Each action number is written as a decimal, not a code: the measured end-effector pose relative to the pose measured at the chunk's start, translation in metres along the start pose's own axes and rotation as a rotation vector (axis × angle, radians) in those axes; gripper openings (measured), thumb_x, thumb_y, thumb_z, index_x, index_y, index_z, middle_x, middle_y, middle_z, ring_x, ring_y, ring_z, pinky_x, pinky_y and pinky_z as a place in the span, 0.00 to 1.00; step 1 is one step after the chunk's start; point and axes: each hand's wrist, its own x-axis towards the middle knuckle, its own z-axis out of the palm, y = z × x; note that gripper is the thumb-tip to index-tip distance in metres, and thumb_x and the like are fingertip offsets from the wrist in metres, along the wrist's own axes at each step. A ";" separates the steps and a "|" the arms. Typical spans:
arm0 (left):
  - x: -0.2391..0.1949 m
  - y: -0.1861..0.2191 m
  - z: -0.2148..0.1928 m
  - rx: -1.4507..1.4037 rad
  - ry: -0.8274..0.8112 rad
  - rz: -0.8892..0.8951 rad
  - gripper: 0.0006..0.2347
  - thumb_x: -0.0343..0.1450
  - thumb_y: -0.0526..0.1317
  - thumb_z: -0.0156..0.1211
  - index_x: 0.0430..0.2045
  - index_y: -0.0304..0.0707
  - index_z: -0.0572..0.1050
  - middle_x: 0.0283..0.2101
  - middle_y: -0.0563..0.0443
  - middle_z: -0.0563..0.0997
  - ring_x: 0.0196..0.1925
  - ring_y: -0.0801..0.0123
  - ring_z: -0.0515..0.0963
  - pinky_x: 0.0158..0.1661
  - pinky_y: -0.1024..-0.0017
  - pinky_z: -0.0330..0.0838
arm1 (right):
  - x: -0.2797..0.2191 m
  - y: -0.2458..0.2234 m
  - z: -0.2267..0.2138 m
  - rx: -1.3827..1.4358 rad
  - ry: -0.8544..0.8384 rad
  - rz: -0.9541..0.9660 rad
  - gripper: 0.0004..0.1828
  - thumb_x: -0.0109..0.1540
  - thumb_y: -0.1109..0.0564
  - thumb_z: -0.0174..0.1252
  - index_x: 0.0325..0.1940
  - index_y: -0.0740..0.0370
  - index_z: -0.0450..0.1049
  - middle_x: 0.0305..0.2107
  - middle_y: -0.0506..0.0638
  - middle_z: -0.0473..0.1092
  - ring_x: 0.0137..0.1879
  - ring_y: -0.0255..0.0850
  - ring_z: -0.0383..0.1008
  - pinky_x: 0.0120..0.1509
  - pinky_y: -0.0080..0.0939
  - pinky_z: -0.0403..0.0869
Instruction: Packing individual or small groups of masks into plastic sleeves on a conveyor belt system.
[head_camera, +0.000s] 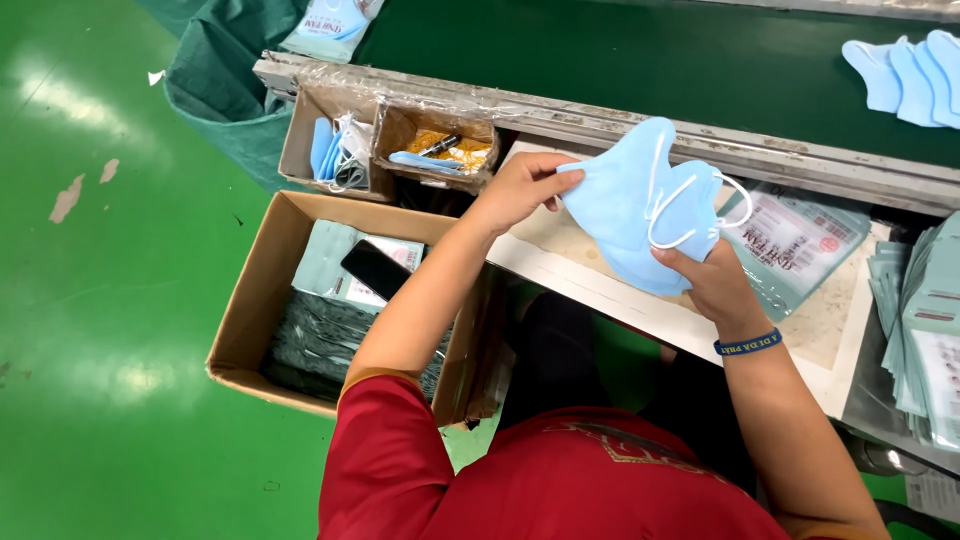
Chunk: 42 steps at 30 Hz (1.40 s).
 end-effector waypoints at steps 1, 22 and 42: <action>-0.001 0.001 0.001 0.012 -0.003 -0.007 0.15 0.73 0.46 0.63 0.47 0.35 0.82 0.38 0.55 0.84 0.36 0.79 0.78 0.35 0.78 0.74 | 0.001 -0.001 0.001 0.009 -0.005 0.015 0.25 0.62 0.62 0.62 0.63 0.70 0.69 0.54 0.52 0.72 0.60 0.42 0.73 0.63 0.43 0.73; 0.014 0.015 0.035 0.257 -0.006 0.171 0.10 0.71 0.40 0.66 0.43 0.35 0.83 0.34 0.55 0.79 0.34 0.78 0.74 0.38 0.77 0.72 | 0.008 0.002 -0.010 0.162 -0.066 0.075 0.32 0.62 0.61 0.61 0.69 0.69 0.63 0.58 0.54 0.69 0.64 0.44 0.71 0.65 0.45 0.72; 0.042 -0.010 -0.013 0.442 0.238 0.348 0.08 0.70 0.40 0.67 0.37 0.35 0.82 0.28 0.55 0.82 0.27 0.78 0.73 0.30 0.74 0.70 | 0.011 0.018 -0.030 0.243 -0.087 0.043 0.41 0.60 0.56 0.65 0.75 0.65 0.57 0.63 0.54 0.65 0.68 0.46 0.67 0.68 0.47 0.71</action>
